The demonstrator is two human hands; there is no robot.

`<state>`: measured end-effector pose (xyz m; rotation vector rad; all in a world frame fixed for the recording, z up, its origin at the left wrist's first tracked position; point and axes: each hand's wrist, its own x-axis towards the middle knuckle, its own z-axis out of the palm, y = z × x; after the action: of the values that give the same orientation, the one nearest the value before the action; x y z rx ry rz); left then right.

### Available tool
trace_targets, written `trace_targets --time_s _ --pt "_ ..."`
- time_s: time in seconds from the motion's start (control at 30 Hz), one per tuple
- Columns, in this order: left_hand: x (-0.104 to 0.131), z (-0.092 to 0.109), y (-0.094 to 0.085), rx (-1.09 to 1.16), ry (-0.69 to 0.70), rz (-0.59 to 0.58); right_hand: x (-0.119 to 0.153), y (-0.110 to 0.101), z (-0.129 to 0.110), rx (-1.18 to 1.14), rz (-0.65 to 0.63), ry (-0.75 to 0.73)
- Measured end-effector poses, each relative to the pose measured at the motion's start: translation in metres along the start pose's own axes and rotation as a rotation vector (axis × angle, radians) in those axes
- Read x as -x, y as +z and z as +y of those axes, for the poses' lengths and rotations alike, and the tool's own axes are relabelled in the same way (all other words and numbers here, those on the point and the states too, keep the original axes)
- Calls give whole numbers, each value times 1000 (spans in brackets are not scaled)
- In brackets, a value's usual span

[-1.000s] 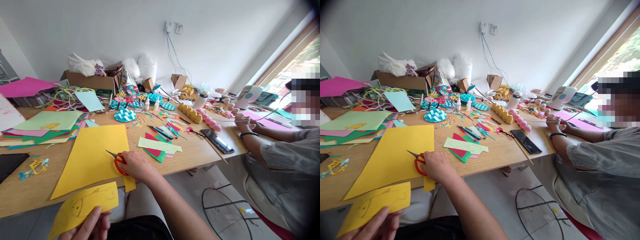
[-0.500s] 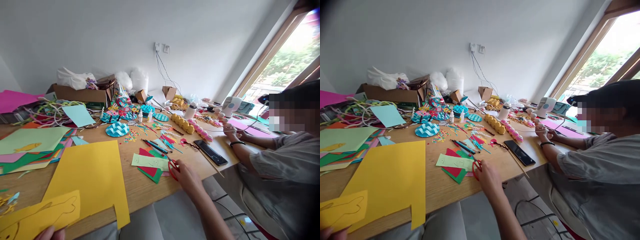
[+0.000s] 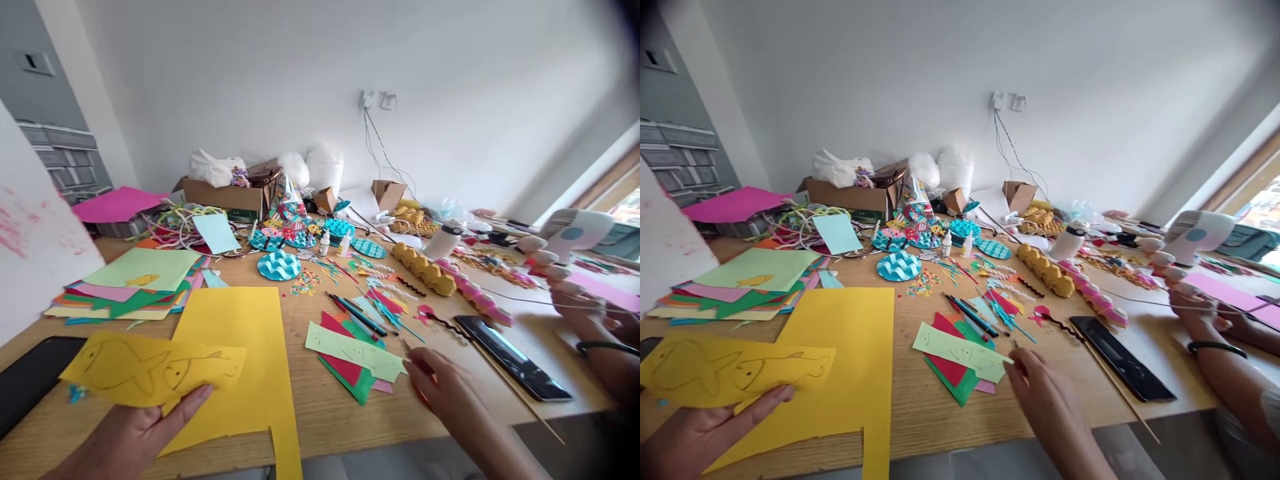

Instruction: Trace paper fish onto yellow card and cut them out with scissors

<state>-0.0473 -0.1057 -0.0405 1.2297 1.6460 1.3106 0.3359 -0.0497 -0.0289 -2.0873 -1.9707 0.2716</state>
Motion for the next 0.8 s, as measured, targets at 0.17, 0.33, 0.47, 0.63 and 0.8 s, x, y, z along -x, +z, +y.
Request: trace_targets --time_s 0.17,0.33,0.47,0.63,0.8 --pt "1 19 14 -228 150 -347 19 4 -86 -412 -178 -373" --pt "8 31 23 -285 223 -577 29 30 -136 -583 -382 -541" --pt "11 46 25 -297 194 -712 29 44 -147 -512 -507 -479" --pt "6 48 16 -358 126 -902 23 47 -139 -497 -532 -499" --pt "-53 15 -29 -686 294 -583 11 53 -96 -566 -486 -384"
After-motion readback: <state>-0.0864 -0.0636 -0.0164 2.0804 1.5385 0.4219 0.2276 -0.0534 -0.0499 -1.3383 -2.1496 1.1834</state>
